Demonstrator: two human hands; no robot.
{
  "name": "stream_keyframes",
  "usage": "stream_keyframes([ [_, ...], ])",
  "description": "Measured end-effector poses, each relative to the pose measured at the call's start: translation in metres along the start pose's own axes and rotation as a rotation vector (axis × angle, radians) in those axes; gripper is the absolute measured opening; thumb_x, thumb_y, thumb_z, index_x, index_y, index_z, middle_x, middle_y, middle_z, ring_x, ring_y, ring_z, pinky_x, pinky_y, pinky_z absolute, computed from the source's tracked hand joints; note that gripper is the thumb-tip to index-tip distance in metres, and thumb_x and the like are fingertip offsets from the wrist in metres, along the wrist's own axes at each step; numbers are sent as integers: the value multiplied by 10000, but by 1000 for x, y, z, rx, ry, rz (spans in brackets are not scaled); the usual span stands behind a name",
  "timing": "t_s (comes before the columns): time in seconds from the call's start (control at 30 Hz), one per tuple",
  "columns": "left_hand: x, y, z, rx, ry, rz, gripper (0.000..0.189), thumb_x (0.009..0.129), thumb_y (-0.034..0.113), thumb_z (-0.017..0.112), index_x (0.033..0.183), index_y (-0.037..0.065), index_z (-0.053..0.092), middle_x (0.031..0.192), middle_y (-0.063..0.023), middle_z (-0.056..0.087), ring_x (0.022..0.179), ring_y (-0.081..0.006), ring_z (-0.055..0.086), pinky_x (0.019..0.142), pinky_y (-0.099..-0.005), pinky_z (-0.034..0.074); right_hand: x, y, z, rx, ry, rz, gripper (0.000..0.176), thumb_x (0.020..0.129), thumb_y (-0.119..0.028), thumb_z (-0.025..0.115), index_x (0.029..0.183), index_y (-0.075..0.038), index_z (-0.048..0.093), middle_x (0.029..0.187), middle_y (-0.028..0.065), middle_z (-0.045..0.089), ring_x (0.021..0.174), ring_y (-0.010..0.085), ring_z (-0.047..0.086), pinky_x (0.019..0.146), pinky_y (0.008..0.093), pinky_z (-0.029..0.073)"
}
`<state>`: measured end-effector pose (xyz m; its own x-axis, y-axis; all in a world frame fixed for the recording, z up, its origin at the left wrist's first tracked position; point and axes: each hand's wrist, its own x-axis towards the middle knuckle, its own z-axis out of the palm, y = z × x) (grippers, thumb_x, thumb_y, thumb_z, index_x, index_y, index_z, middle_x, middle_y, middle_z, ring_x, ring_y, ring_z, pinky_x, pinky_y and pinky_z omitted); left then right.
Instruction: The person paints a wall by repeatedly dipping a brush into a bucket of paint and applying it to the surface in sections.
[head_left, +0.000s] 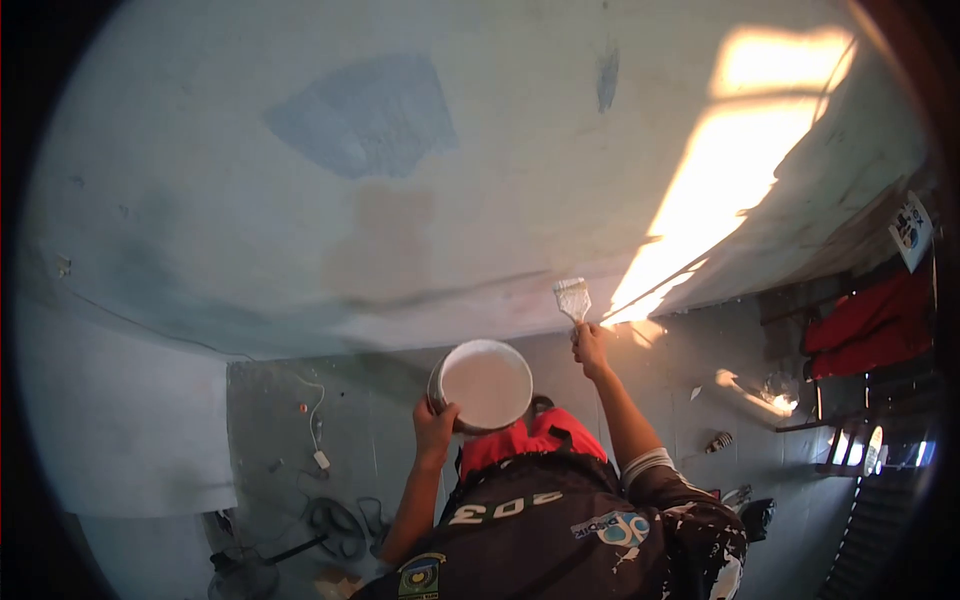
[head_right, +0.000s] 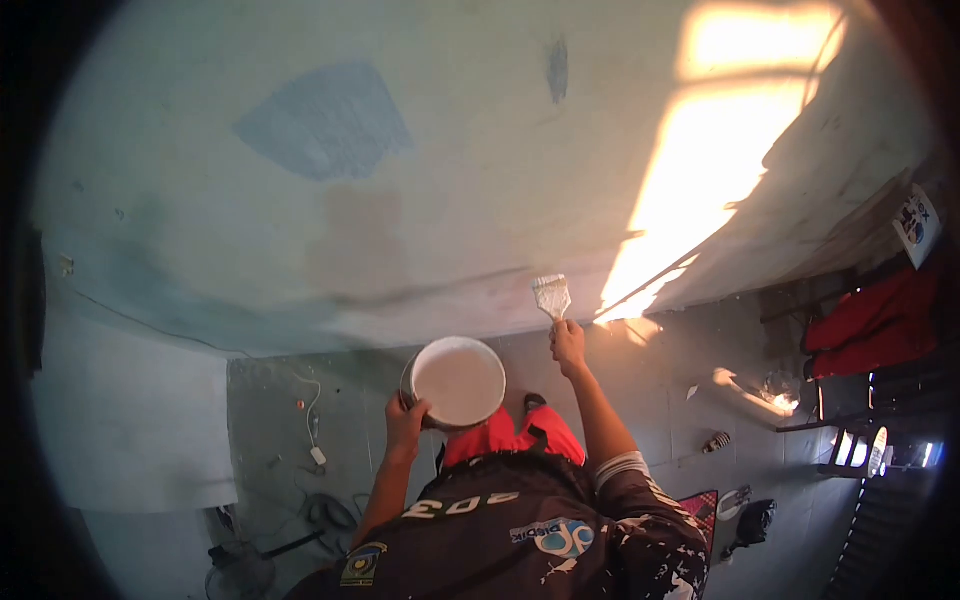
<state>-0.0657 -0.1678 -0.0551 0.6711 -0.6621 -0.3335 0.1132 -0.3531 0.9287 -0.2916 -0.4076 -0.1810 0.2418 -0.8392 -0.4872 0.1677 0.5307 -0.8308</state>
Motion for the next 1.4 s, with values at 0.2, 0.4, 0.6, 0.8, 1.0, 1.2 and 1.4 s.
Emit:
stream_keyframes([
  [0.2, -10, 14, -11, 39, 61, -65, 219, 693, 69, 654, 866, 5, 537, 807, -18, 513, 722, -119, 500, 646, -274, 436, 23, -35, 40, -54, 170, -104, 262, 935, -264, 489, 754, -75, 499, 591, -7, 450, 419, 75, 384, 351, 249, 277],
  [0.4, -9, 3, -23, 6, 112, -137, 205, 694, 69, 657, 790, 39, 479, 749, 3, 451, 666, -102, 454, 591, -270, 405, -54, -159, 73, 98, 79, -435, 257, 979, -225, 465, 761, -90, 480, 563, -46, 410, 393, 26, 305, 337, 205, 229],
  [0.6, -6, 2, -27, 64, 121, -136, 202, 707, 72, 652, 785, 45, 467, 746, 4, 440, 653, -100, 444, 557, -270, 396, 11, -94, 52, 98, 109, -514, 224, 961, -157, 490, 760, -59, 481, 583, -41, 408, 493, 45, 362, 439, 222, 287],
  [0.8, -13, -10, -50, 52, 139, -177, 205, 702, 78, 653, 791, 51, 471, 754, 3, 444, 641, -100, 445, 538, -272, 399, 117, 102, -9, -372, 352, -370, 291, 913, -243, 535, 682, -72, 485, 572, -23, 452, 477, 75, 428, 411, 250, 338],
  [1.0, -20, -5, -59, 56, 182, -206, 213, 696, 76, 653, 789, 54, 463, 754, 2, 441, 625, -96, 433, 527, -265, 390, 105, 98, 0, -238, 367, 166, 349, 877, -288, 524, 663, -12, 541, 556, 53, 519, 419, 150, 450, 390, 324, 358],
  [1.2, -20, -8, -68, 70, 197, -215, 220, 702, 73, 653, 789, 46, 452, 758, -6, 450, 631, -100, 442, 535, -267, 397, 60, 5, 22, -111, 298, -75, 268, 914, -261, 517, 717, -78, 520, 562, -8, 466, 402, 75, 393, 352, 238, 297],
  [1.4, -12, -9, -67, 52, 146, -204, 209, 716, 66, 642, 833, 39, 470, 795, -39, 505, 619, -131, 546, 520, -276, 486, -17, -102, 50, 147, 127, -411, 261, 964, -210, 529, 746, -70, 502, 584, -41, 435, 464, 33, 370, 401, 214, 289],
])
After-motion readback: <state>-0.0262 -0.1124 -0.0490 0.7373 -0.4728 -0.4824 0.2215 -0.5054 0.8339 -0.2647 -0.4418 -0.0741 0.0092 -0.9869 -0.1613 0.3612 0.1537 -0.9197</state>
